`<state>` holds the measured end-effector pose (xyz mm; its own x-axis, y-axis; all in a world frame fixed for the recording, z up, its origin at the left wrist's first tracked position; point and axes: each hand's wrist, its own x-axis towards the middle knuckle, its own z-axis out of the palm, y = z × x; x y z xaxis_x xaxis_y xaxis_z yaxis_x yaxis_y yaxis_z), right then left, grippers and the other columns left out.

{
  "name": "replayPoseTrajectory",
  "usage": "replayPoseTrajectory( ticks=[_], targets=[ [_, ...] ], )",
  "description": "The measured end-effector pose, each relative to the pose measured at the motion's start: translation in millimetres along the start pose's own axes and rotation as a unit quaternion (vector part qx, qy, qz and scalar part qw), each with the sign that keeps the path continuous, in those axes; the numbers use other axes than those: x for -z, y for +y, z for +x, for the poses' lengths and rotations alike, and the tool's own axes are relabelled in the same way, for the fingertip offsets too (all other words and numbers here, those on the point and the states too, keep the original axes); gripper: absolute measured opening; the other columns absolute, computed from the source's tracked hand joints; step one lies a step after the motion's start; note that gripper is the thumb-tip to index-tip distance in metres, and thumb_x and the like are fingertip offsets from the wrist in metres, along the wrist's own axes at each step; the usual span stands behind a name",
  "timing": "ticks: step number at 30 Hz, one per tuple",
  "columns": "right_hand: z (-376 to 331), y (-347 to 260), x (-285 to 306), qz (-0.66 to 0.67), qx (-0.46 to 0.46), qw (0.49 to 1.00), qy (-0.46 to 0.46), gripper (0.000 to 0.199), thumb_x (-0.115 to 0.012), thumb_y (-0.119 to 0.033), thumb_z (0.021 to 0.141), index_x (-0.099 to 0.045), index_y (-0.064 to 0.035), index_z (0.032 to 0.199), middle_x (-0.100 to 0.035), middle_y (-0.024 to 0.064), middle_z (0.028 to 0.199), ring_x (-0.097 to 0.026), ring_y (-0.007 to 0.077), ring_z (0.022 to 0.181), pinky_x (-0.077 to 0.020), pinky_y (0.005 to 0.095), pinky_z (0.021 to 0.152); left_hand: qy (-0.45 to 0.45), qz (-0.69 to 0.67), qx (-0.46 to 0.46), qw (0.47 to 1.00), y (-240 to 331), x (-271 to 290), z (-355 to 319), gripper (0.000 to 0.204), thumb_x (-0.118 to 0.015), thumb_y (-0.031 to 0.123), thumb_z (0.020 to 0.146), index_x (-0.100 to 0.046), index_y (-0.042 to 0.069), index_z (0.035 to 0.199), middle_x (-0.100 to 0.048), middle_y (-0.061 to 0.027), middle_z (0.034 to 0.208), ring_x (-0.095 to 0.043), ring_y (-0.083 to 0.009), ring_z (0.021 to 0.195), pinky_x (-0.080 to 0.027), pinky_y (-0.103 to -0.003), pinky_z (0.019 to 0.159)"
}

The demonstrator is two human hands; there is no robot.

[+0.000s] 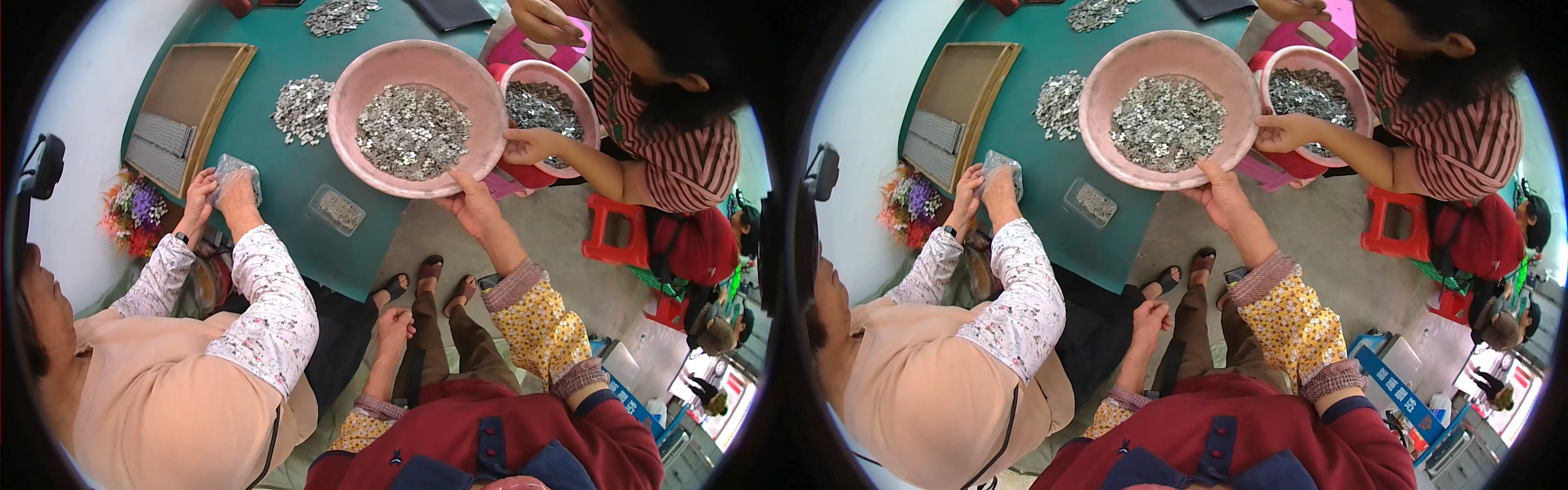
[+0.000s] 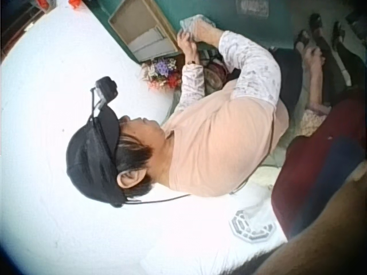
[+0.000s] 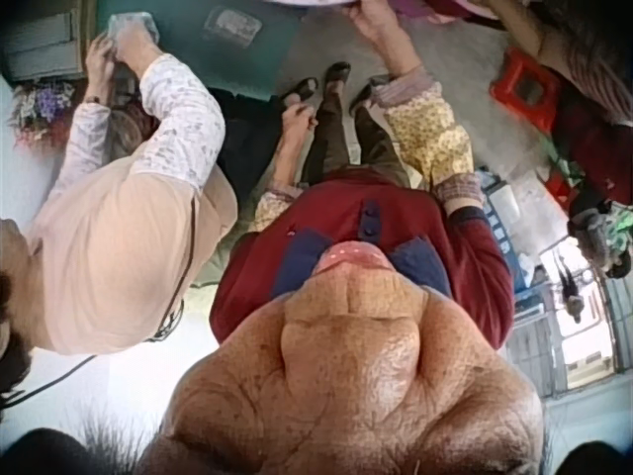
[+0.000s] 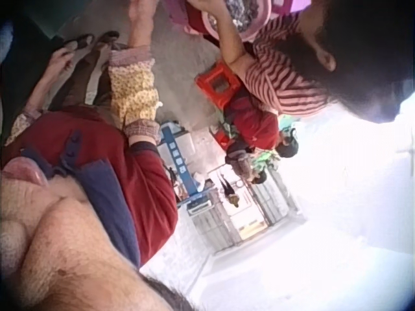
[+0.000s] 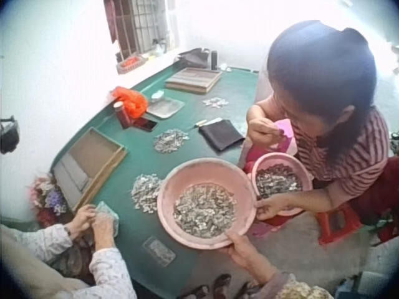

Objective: The recorder picks up a bowl of small metal parts, carries it to a table, and begins sorting the parts by hand.

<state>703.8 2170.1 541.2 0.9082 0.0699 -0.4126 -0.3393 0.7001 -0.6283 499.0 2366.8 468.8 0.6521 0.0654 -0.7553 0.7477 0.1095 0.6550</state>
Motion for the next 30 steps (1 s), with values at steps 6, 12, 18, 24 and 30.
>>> replayPoseTrajectory(
  ticks=[6,12,18,24,30],
  targets=[
    [5.9,2.4,-0.3,0.006,-0.017,1.000,0.001,0.027,-0.047,-0.018,0.084,-0.047,0.0017,0.101,-0.055,0.0118,0.096,-0.057,0.0197,0.084,-0.0527,0.0312,0.068,-0.021,-0.006,0.013,1.000,-4.4,-11.8,1.0,0.010,-0.051,0.008,0.079,-0.055,0.000,0.083,-0.054,-0.0037,0.066,-0.050,-0.0090,0.051,-0.040,-0.021,0.044],
    [4.2,2.6,-3.1,0.046,-0.017,0.999,-0.017,0.033,-0.048,-0.024,0.084,-0.044,0.0008,0.106,-0.053,0.0116,0.099,-0.056,0.0204,0.087,-0.0521,0.0331,0.070,-0.025,0.000,-0.011,1.000,3.3,-13.1,-2.9,0.010,-0.052,0.009,0.079,-0.055,0.001,0.083,-0.053,-0.0031,0.065,-0.050,-0.0090,0.050,-0.040,-0.020,0.043],
    [2.0,-2.0,-7.3,0.081,-0.039,0.996,-0.019,0.040,-0.049,-0.031,0.084,-0.040,-0.0019,0.110,-0.049,0.0128,0.105,-0.054,0.0223,0.091,-0.0504,0.0366,0.074,-0.004,0.019,-0.065,0.998,43.8,-7.9,-2.6,0.010,-0.050,0.008,0.077,-0.055,0.001,0.082,-0.053,-0.0026,0.063,-0.050,-0.0089,0.049,-0.040,-0.020,0.042],
    [9.0,-6.3,-4.9,0.081,-0.066,0.994,-0.020,0.037,-0.049,-0.030,0.083,-0.042,-0.0032,0.108,-0.051,0.0128,0.103,-0.054,0.0232,0.090,-0.0509,0.0384,0.072,0.024,-0.006,-0.110,0.994,89.7,-16.5,-7.5,0.011,-0.050,0.006,0.078,-0.054,0.000,0.086,-0.052,-0.0024,0.066,-0.048,-0.0071,0.048,-0.038,-0.018,0.041],
    [23.5,-2.7,8.8,0.060,-0.108,0.992,-0.013,0.032,-0.050,-0.022,0.083,-0.042,-0.0031,0.107,-0.053,0.0106,0.100,-0.056,0.0228,0.087,-0.0517,0.0379,0.068,0.057,-0.019,-0.139,0.988,127.0,-38.9,-11.8,0.011,-0.050,0.005,0.077,-0.054,-0.001,0.085,-0.052,-0.0025,0.066,-0.048,-0.0068,0.048,-0.038,-0.017,0.041]
  ],
)
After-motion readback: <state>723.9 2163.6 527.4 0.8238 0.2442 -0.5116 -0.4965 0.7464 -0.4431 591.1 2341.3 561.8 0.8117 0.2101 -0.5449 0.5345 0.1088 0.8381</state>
